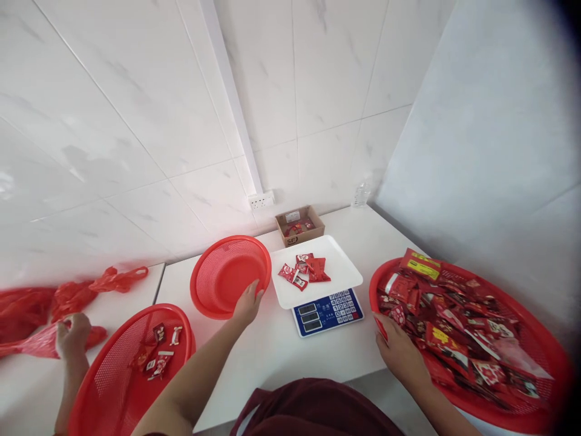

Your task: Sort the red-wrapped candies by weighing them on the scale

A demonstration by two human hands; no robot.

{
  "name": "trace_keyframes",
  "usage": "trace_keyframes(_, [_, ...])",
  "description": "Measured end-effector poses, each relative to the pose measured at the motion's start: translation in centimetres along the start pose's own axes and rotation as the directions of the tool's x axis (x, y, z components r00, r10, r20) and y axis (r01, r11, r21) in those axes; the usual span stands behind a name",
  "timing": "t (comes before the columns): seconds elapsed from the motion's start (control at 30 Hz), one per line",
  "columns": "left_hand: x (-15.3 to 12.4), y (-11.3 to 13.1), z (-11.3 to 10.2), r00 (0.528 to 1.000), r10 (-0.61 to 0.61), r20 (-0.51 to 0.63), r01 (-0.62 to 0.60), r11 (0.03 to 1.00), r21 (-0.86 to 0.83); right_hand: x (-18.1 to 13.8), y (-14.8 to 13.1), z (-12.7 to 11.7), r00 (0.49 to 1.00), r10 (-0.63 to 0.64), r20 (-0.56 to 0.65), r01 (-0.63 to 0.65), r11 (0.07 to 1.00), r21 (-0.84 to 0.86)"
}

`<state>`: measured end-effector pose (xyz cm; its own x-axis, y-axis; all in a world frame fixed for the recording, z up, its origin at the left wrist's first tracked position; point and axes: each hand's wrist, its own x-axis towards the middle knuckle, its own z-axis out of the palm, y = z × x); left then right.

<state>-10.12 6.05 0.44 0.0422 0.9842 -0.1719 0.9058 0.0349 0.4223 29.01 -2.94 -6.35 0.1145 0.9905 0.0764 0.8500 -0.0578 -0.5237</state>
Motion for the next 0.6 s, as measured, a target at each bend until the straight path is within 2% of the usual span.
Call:
trace_keyframes(0.07, [1.6, 2.5, 1.2, 0.994, 0.1, -0.053, -0.099, 0.995, 0.024, 0.0, 0.1, 0.1, 1.0, -0.006, -0.01, 0.006, 1.0, 0.009])
trace_keyframes(0.17, [3.9, 6.5, 2.9, 0.957, 0.287, 0.045, -0.291, 0.95, 0.114, 0.0, 0.3, 0.3, 1.0, -0.003, -0.008, 0.003, 1.0, 0.011])
trace_keyframes(0.27, [5.3, 9.3, 3.8, 0.949, 0.295, 0.11, -0.313, 0.922, 0.229, -0.1, 0.5, 0.5, 1.0, -0.016, -0.002, 0.016, 1.0, 0.009])
trace_keyframes(0.4, [6.0, 10.3, 3.9, 0.951, 0.272, 0.145, -0.305, 0.898, 0.318, -0.2, 0.7, 0.7, 1.0, -0.026, -0.005, 0.026, 1.0, 0.0])
trace_keyframes(0.6, [6.2, 10.5, 4.1, 0.943, 0.265, 0.204, -0.315, 0.907, 0.281, -0.2, 0.5, 0.6, 1.0, -0.014, 0.016, 0.014, 1.0, -0.022])
